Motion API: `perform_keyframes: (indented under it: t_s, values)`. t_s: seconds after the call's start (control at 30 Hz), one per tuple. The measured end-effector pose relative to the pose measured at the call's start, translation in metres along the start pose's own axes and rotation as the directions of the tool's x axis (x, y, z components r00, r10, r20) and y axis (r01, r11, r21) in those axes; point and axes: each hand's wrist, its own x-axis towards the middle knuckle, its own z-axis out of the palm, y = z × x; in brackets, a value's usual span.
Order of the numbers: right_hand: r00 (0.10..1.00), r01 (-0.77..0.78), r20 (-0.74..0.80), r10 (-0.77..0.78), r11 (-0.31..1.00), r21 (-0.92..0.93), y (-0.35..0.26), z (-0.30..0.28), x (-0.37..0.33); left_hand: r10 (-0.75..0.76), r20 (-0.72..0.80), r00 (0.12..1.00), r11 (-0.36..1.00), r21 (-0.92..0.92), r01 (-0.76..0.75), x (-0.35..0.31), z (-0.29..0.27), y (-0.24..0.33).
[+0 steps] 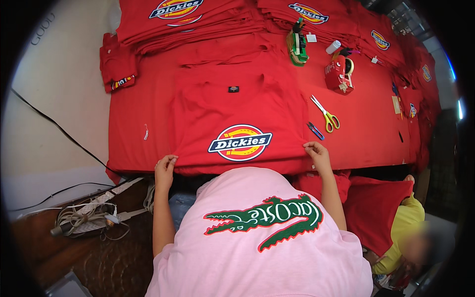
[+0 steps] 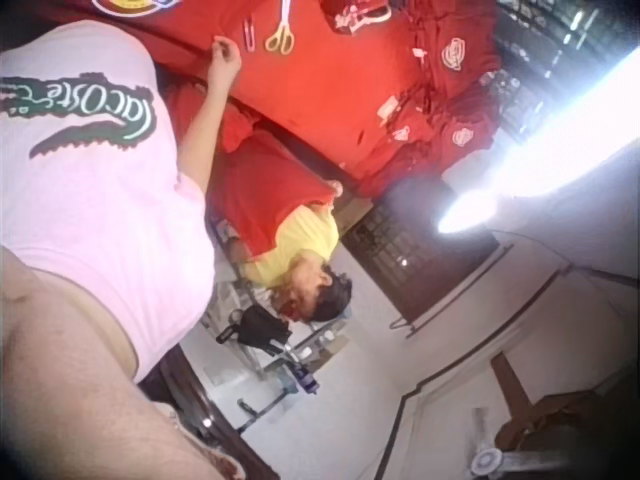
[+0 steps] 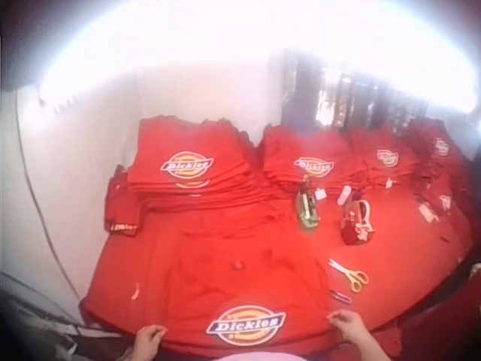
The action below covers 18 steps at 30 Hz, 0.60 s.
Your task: The person folds red t-shirts at a table, using shears to trim loose threads from the collars and sleeves of some shirts, and stacks the folded items.
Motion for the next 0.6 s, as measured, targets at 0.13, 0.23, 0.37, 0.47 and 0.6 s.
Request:
perform_keyframes:
  t_s: [0.13,0.23,0.37,0.47,0.6]
  values:
    - [0.996,0.086,-0.04,-0.086,0.996,-0.001,-0.017,-0.003,0.048,0.077,-0.061,0.995,0.997,-0.004,-0.077,0.045,-0.003,0.015]
    - [0.984,0.156,-0.099,-0.146,0.983,0.093,-0.056,0.017,0.099,-0.044,-0.062,0.997,0.962,-0.27,0.026,0.101,0.014,0.031]
    - [0.961,0.166,-0.216,-0.171,0.985,-0.044,-0.086,0.068,0.169,-0.173,-0.08,0.982,0.884,-0.452,0.119,0.176,0.06,0.091]
    - [0.985,0.009,-0.172,-0.011,1.0,-0.012,-0.107,0.095,0.193,-0.296,0.021,0.955,0.796,-0.548,0.259,0.211,0.076,0.093]
    - [0.913,-0.392,0.272,0.303,0.833,0.39,-0.113,0.076,0.208,-0.393,0.548,0.738,0.429,-0.601,0.674,0.222,0.069,0.116]
